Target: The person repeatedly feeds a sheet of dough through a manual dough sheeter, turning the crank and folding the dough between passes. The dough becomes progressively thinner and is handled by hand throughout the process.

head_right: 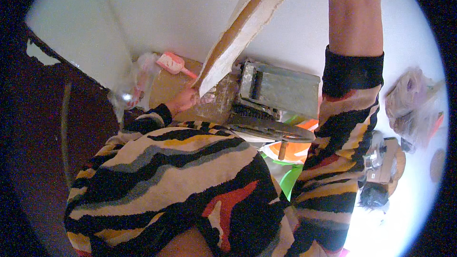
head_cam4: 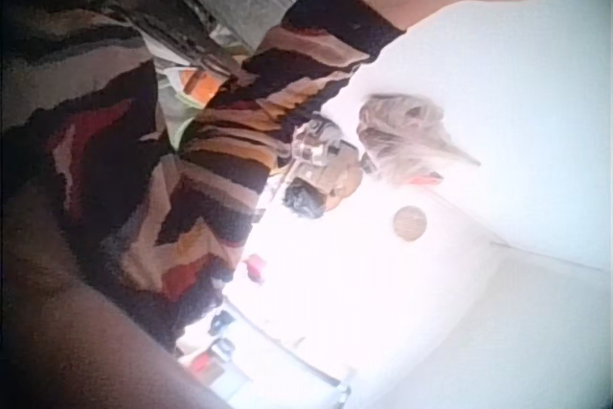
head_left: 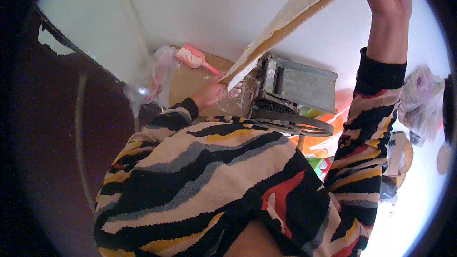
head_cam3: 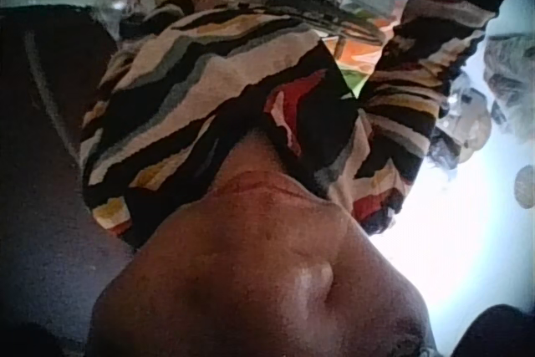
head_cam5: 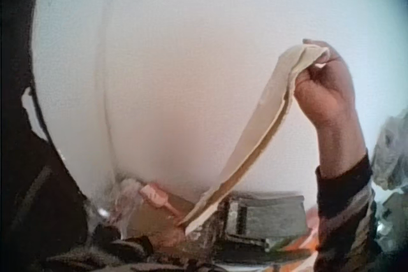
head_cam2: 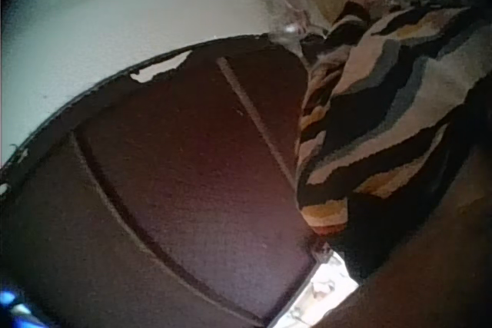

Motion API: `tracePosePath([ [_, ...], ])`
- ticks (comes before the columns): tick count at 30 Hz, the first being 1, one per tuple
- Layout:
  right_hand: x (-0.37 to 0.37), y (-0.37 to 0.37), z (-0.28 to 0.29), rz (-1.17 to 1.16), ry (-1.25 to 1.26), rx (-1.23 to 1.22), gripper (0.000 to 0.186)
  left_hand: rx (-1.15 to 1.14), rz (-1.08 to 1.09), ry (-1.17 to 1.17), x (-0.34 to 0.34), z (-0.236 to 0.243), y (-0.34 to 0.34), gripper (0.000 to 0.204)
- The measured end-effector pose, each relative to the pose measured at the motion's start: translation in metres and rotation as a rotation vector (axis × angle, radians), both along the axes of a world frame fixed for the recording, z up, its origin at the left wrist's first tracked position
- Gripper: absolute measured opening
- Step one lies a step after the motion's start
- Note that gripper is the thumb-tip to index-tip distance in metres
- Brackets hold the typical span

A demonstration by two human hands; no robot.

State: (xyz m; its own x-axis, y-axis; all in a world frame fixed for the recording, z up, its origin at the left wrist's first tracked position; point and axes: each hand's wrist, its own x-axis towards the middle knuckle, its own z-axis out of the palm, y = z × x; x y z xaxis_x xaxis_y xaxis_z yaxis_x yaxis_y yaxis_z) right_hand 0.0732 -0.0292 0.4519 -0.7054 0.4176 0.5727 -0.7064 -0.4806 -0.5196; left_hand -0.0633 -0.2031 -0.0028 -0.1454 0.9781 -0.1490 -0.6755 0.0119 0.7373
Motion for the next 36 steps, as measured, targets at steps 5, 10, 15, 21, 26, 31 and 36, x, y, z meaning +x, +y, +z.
tracePosePath([
  [5,0.018,0.019,0.001,0.026,-0.105,0.096,0.013,0.085,-0.135,-0.47,-0.004,0.032,-0.008,0.057],
  [10,0.033,0.011,0.003,0.067,-0.142,0.186,0.011,0.059,-0.286,-0.654,-0.01,0.009,0.025,0.057],
  [15,0.042,0.029,-0.013,-0.071,-0.112,0.171,0.01,-0.171,-0.248,-0.682,-0.005,-0.048,0.082,0.037],
  [21,0.074,0.057,-0.026,-0.133,-0.087,0.095,0.014,-0.172,-0.312,-0.575,-0.003,-0.07,0.09,0.026],
  [26,0.102,0.08,-0.04,-0.307,-0.197,0.073,0.012,-0.216,-0.095,-0.329,0.014,-0.051,0.081,0.037],
  [31,0.121,0.089,-0.056,-0.345,-0.28,0.107,0.013,-0.125,-0.276,-0.488,0.016,-0.045,0.089,0.044],
  [36,0.135,0.101,-0.085,-0.321,-0.27,0.045,0.013,-0.133,-0.198,-0.475,0.016,-0.041,0.096,0.048],
])
